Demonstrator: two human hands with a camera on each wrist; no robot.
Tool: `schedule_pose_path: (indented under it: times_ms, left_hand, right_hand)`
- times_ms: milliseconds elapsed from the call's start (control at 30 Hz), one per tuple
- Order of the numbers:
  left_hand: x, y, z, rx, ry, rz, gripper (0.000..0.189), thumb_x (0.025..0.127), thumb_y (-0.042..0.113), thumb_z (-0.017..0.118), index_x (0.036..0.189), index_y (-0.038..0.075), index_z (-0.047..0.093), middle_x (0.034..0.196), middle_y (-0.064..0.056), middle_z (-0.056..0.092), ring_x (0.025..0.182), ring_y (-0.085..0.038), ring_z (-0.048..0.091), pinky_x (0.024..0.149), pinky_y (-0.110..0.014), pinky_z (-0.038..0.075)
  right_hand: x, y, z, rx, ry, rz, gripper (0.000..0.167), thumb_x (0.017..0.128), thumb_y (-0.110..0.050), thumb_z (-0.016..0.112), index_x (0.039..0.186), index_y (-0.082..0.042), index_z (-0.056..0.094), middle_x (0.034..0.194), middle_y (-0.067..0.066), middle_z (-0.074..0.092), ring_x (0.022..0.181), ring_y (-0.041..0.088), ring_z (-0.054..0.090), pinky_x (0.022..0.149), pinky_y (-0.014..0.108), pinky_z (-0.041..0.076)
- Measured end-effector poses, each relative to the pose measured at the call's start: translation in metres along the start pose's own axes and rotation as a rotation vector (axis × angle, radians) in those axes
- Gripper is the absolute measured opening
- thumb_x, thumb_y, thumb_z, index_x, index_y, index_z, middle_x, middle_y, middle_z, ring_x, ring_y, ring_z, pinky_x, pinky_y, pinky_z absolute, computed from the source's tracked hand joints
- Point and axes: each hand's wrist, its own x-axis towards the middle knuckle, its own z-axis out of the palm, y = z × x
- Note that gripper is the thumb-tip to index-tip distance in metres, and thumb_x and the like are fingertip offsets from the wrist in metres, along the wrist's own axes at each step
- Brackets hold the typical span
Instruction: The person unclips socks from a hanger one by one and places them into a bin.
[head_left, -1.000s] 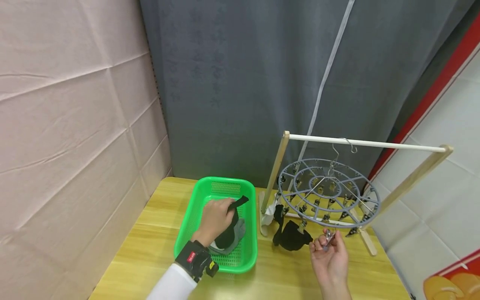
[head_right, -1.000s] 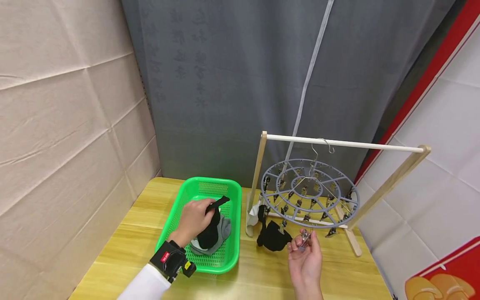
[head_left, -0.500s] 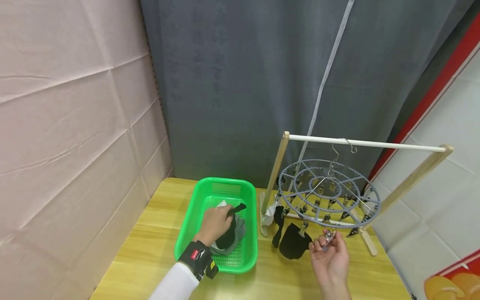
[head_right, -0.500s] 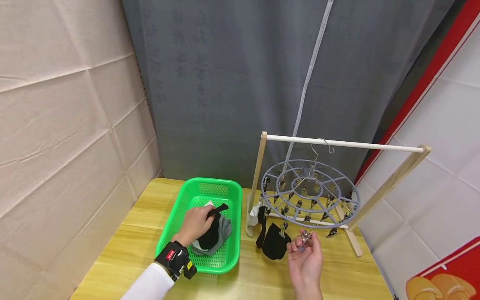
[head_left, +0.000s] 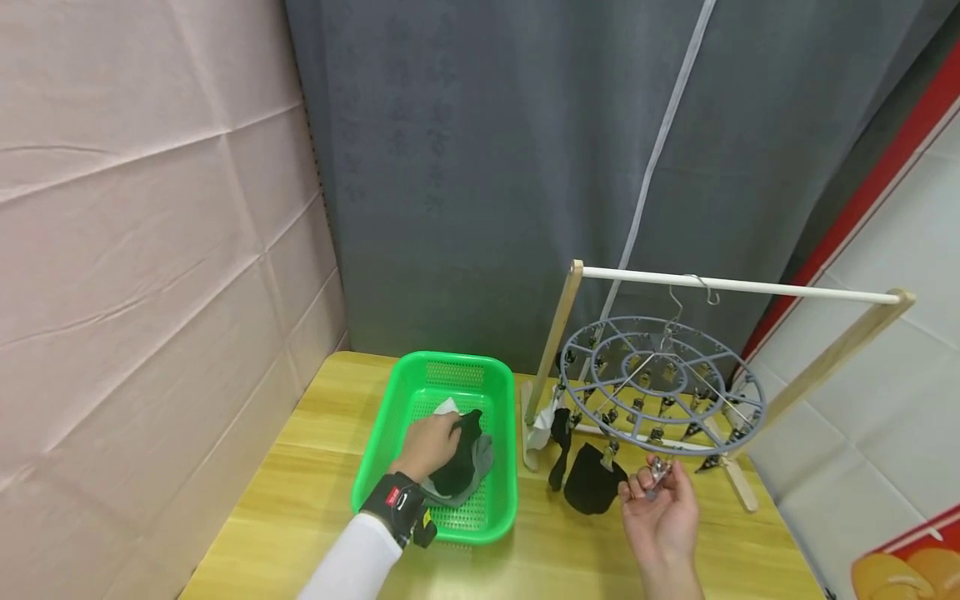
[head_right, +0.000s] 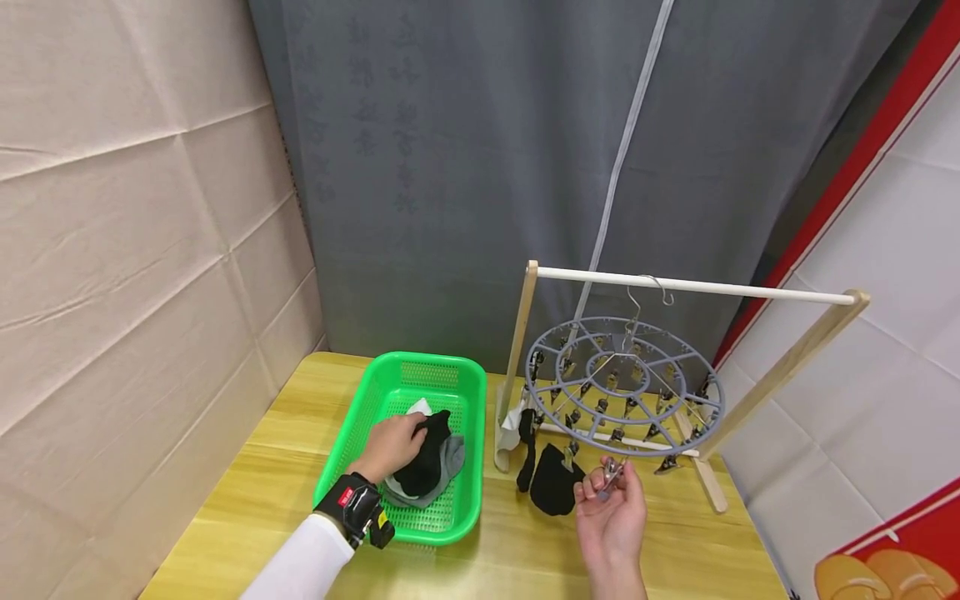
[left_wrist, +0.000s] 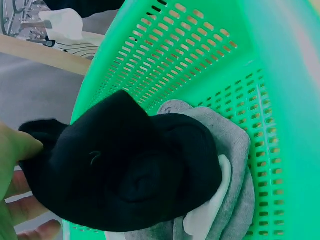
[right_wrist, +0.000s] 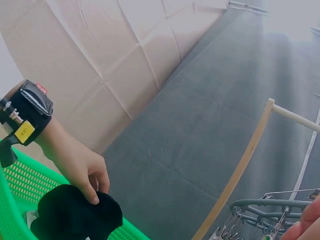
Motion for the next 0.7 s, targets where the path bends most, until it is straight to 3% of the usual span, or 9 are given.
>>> schedule_pose_path:
  times_ms: [100, 167, 233, 333, 433, 567, 700]
  left_hand:
    - [0.006, 0.005, 0.002, -0.010, -0.017, -0.036, 0.031, 0.092, 0.023, 0.061, 0.120, 0.011, 0.065, 0.113, -0.009, 0.070, 0.099, -0.027, 0.066, 0.078, -0.042, 0.054]
    - [0.014, 0.018, 0.003, -0.017, 0.020, -0.007, 0.038, 0.093, 0.023, 0.061, 0.128, 0.011, 0.059, 0.122, -0.010, 0.064, 0.109, -0.029, 0.061, 0.086, -0.045, 0.051]
    - [0.021, 0.039, 0.002, -0.002, 0.100, 0.082, 0.044, 0.092, 0.023, 0.061, 0.133, 0.011, 0.055, 0.128, -0.010, 0.059, 0.115, -0.029, 0.057, 0.093, -0.046, 0.049]
    - [0.031, 0.078, 0.002, 0.039, 0.247, 0.289, 0.046, 0.089, 0.024, 0.066, 0.133, 0.014, 0.055, 0.130, -0.008, 0.058, 0.117, -0.024, 0.057, 0.095, -0.041, 0.050]
    - [0.038, 0.118, 0.004, 0.122, 0.349, 0.465, 0.045, 0.088, 0.026, 0.066, 0.132, 0.021, 0.056, 0.135, -0.005, 0.057, 0.121, -0.021, 0.055, 0.098, -0.037, 0.048]
    - [0.044, 0.151, 0.013, 0.223, 0.384, 0.552, 0.036, 0.092, 0.030, 0.062, 0.127, 0.030, 0.059, 0.138, 0.000, 0.056, 0.125, -0.017, 0.054, 0.095, -0.032, 0.048]
    - [0.046, 0.159, 0.017, 0.266, 0.390, 0.558, 0.018, 0.091, 0.032, 0.061, 0.108, 0.030, 0.067, 0.122, 0.007, 0.064, 0.116, -0.012, 0.059, 0.091, -0.030, 0.047]
  right_hand:
    - [-0.001, 0.000, 0.001, 0.001, -0.009, -0.001, 0.043, 0.106, -0.035, 0.030, 0.098, -0.006, 0.060, 0.069, 0.005, 0.061, 0.063, 0.018, 0.051, 0.069, 0.029, 0.042]
    - [-0.001, -0.001, 0.002, 0.007, -0.018, 0.000, 0.044, 0.106, -0.035, 0.028, 0.098, -0.005, 0.060, 0.069, 0.006, 0.061, 0.063, 0.018, 0.051, 0.069, 0.030, 0.042]
    - [-0.002, -0.001, 0.004, 0.018, -0.025, 0.002, 0.045, 0.106, -0.035, 0.028, 0.098, -0.005, 0.060, 0.070, 0.006, 0.061, 0.063, 0.019, 0.052, 0.069, 0.030, 0.043]
    - [-0.004, -0.003, 0.005, 0.031, -0.033, 0.003, 0.044, 0.106, -0.034, 0.029, 0.099, -0.004, 0.059, 0.070, 0.007, 0.061, 0.064, 0.020, 0.052, 0.070, 0.031, 0.044]
    - [-0.006, -0.005, 0.005, 0.018, -0.034, 0.007, 0.044, 0.107, -0.034, 0.027, 0.099, -0.004, 0.059, 0.071, 0.006, 0.061, 0.065, 0.019, 0.052, 0.072, 0.030, 0.044]
    - [-0.008, -0.008, 0.002, -0.006, -0.032, 0.029, 0.045, 0.107, -0.035, 0.025, 0.099, -0.005, 0.058, 0.071, 0.005, 0.060, 0.066, 0.018, 0.052, 0.073, 0.029, 0.044]
    - [-0.009, -0.011, -0.005, -0.017, -0.061, 0.064, 0.048, 0.107, -0.035, 0.023, 0.100, -0.004, 0.058, 0.073, 0.005, 0.061, 0.068, 0.019, 0.054, 0.074, 0.029, 0.044]
